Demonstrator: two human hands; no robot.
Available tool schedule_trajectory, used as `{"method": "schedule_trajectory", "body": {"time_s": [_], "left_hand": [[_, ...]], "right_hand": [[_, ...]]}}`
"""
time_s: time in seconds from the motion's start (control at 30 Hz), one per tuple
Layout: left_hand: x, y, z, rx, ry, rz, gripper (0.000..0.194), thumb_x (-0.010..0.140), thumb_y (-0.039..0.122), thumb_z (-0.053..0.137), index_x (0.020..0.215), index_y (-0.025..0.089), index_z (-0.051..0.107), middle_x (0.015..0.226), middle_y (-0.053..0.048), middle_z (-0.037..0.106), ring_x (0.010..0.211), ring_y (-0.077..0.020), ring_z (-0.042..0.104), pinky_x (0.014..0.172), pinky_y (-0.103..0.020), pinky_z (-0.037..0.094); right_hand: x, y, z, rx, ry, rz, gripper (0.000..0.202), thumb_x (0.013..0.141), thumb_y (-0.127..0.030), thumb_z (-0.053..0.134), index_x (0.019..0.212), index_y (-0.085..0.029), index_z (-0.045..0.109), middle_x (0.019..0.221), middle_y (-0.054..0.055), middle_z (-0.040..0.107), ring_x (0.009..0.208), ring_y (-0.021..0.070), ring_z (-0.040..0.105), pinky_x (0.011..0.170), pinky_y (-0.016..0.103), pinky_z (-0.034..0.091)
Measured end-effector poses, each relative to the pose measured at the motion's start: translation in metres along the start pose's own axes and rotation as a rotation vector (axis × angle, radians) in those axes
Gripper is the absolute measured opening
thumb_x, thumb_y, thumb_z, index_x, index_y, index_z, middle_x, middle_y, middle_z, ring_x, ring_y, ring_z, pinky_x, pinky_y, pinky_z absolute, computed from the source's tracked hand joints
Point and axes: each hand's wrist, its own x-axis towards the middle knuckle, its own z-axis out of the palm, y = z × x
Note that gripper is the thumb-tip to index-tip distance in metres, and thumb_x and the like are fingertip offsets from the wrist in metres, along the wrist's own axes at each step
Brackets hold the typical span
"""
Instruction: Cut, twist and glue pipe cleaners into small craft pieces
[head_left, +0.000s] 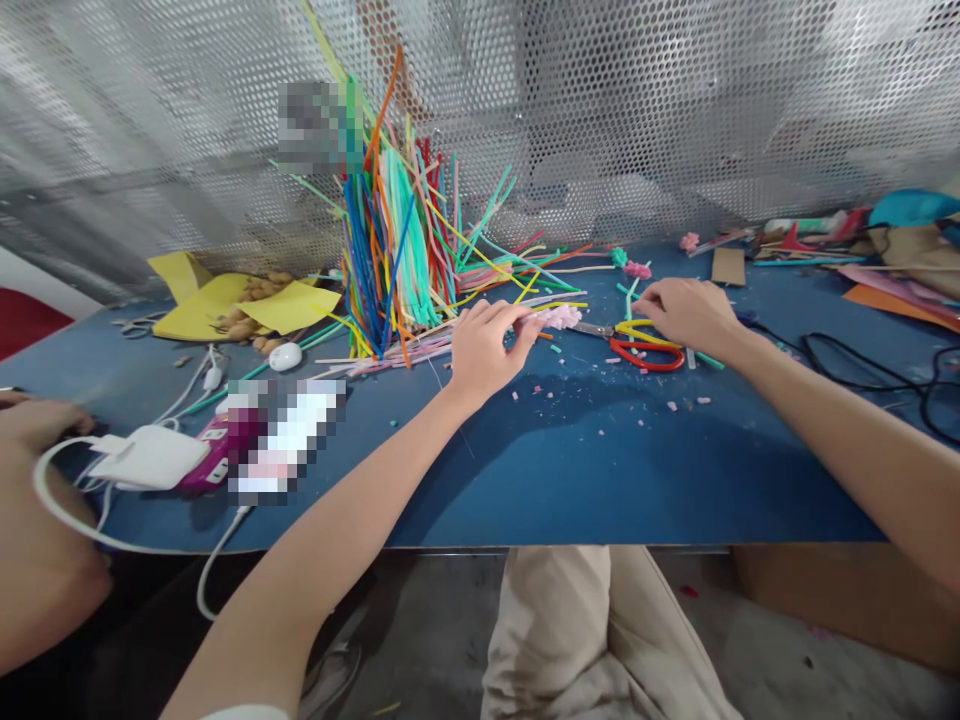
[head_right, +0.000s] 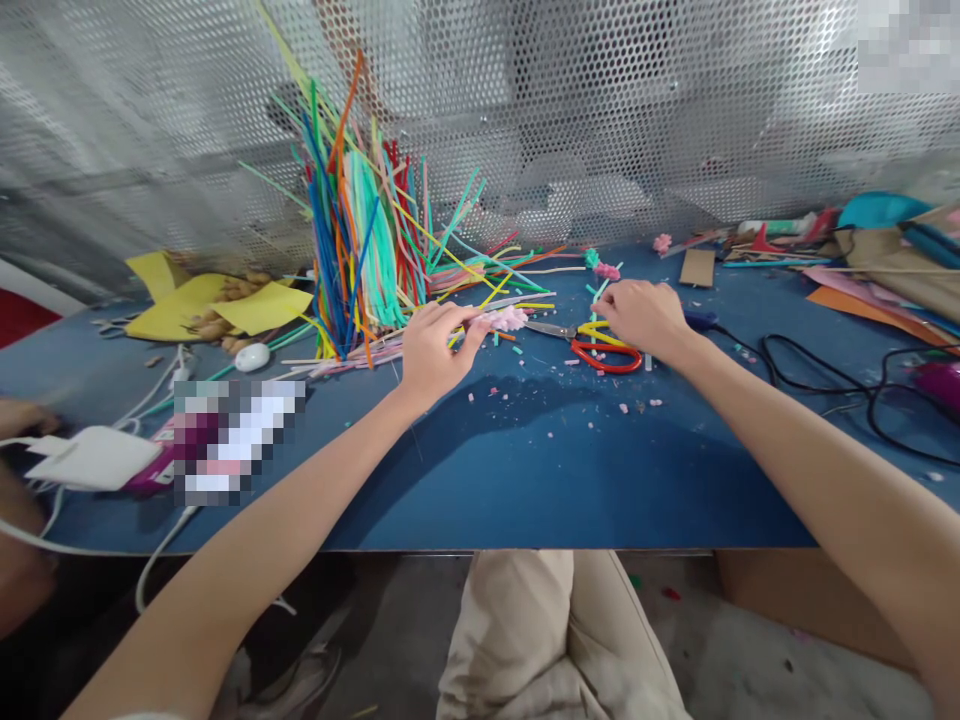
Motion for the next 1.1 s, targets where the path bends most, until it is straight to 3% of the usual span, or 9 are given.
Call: {"method": "schedule_trajectory", "body": {"time_s": [0.1, 0.2, 0.33, 0.5, 0.73, 0.9, 1.1], "left_hand": [[0.0, 0.0, 0.001, -0.002, 0.001, 0.002, 0.036, 0.101, 0.051, 0.049, 0.097, 0.022, 0.07, 0.09, -0.003, 0.073, 0.085, -0.0192, 0.06, 0.084, -0.037, 0.041], [0.0, 0.001, 0.001, -0.003, -0.006, 0.0, 0.036, 0.101, 0.051, 0.048, 0.097, 0.023, 0.07, 0.09, -0.003, 0.073, 0.085, -0.0194, 0.06, 0.084, -0.037, 0.041], [0.0, 0.002, 0.001, 0.003, -0.015, 0.0, 0.037, 0.101, 0.052, 0.048, 0.097, 0.023, 0.07, 0.087, -0.003, 0.072, 0.082, -0.0192, 0.059, 0.082, -0.037, 0.041], [-0.001, 0.001, 0.002, -0.009, -0.022, -0.002, 0.037, 0.101, 0.051, 0.048, 0.097, 0.022, 0.07, 0.089, -0.003, 0.073, 0.086, -0.0193, 0.06, 0.083, -0.037, 0.041], [0.0, 0.004, -0.001, -0.017, -0.022, 0.024, 0.035, 0.101, 0.05, 0.05, 0.097, 0.022, 0.07, 0.084, -0.002, 0.071, 0.081, -0.0188, 0.057, 0.08, -0.036, 0.041], [0.001, 0.005, -0.003, -0.015, -0.027, 0.033, 0.035, 0.101, 0.05, 0.05, 0.097, 0.022, 0.071, 0.085, -0.003, 0.072, 0.08, -0.0188, 0.058, 0.08, -0.036, 0.041], [0.0, 0.003, -0.001, -0.028, -0.043, 0.023, 0.035, 0.101, 0.049, 0.049, 0.097, 0.023, 0.072, 0.09, -0.003, 0.075, 0.083, -0.0191, 0.06, 0.083, -0.037, 0.042]], "right_hand": [[0.001, 0.018, -0.003, 0.025, 0.012, -0.057, 0.04, 0.096, -0.049, 0.046, 0.096, -0.024, 0.076, 0.103, 0.01, 0.076, 0.089, 0.0288, 0.068, 0.072, 0.039, 0.044], [-0.003, 0.02, -0.002, 0.041, 0.016, -0.086, 0.04, 0.092, -0.057, 0.052, 0.092, -0.027, 0.078, 0.093, 0.007, 0.077, 0.081, 0.0267, 0.067, 0.069, 0.038, 0.044], [-0.011, -0.006, 0.003, 0.071, 0.029, -0.109, 0.04, 0.088, -0.064, 0.059, 0.084, -0.03, 0.08, 0.083, 0.005, 0.077, 0.077, 0.0247, 0.067, 0.07, 0.037, 0.045], [-0.013, -0.04, 0.008, 0.021, -0.035, -0.113, 0.04, 0.085, -0.065, 0.062, 0.087, -0.03, 0.08, 0.088, 0.005, 0.078, 0.081, 0.0261, 0.067, 0.076, 0.04, 0.046], [-0.015, -0.053, 0.011, -0.066, -0.093, -0.045, 0.032, 0.091, -0.049, 0.056, 0.096, -0.027, 0.08, 0.095, 0.01, 0.077, 0.08, 0.0261, 0.068, 0.067, 0.037, 0.045], [-0.015, -0.043, 0.003, 0.0, -0.102, -0.037, 0.035, 0.093, -0.049, 0.051, 0.096, -0.027, 0.078, 0.096, 0.008, 0.077, 0.082, 0.0274, 0.068, 0.066, 0.036, 0.044], [-0.013, -0.004, -0.029, 0.086, 0.171, 0.031, 0.033, 0.095, -0.049, 0.053, 0.098, -0.024, 0.075, 0.105, 0.012, 0.075, 0.086, 0.0269, 0.064, 0.068, 0.037, 0.04]]}}
